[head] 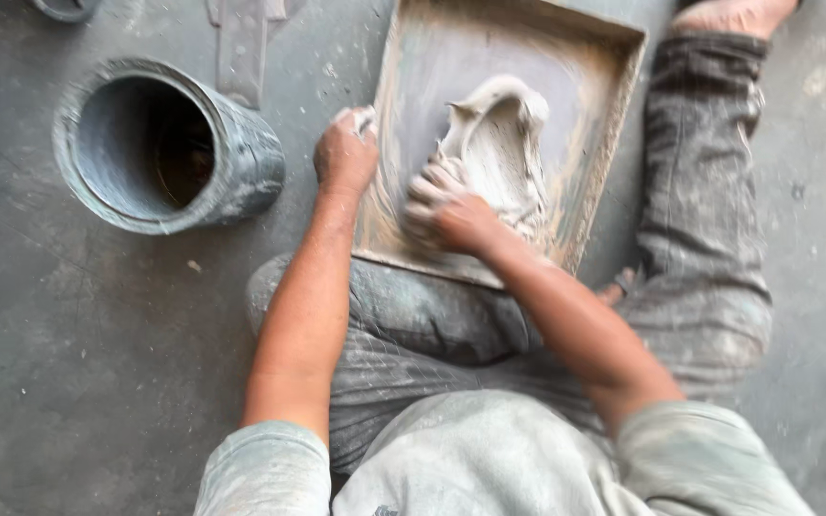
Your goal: The person sits on the floor with a wooden tray holding wet clay slurry, places a gray clay lump onto the tray, and repeatedly kneads, folds, and mixes the clay by hand, working the material into a uniform mass.
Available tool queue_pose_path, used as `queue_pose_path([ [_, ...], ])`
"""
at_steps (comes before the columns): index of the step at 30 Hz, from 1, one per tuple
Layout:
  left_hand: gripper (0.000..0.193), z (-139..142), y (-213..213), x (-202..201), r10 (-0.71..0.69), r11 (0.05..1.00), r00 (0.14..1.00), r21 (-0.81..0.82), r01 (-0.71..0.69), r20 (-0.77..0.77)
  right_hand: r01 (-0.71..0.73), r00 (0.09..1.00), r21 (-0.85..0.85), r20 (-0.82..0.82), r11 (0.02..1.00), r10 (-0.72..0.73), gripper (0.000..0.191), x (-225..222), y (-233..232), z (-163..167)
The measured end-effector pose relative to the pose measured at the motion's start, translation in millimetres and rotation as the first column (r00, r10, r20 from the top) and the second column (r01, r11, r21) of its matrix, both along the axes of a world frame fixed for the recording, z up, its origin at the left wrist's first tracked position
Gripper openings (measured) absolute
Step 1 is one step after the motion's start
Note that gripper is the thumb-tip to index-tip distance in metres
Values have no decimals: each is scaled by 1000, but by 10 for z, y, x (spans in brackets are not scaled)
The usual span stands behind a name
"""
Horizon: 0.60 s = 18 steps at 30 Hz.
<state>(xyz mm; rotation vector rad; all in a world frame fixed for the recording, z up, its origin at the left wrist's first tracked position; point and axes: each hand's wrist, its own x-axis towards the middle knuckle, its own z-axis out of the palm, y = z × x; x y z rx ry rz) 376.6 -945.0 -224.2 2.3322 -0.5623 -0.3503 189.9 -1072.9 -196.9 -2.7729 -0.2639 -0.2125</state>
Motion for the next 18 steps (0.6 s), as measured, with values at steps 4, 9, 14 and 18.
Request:
queue_pose_path([
  [4,23,-112,14,-16,5,1000,1000,-11,-5,-6,186,979,185,-118,965,-166,35,-1024,-462,425],
  [9,24,11,-42,-1,43,993,997,112,-37,-59,487,841,431,5,760,-542,43,-923,-674,490],
  [14,22,68,-33,41,-1,998,998,65,5,-56,544,839,-94,97,834,-536,52,269,-776,-157],
  [18,15,-16,-54,90,9,996,997,93,-1,-77,605,792,-55,-69,795,-607,61,939,-1145,-399],
])
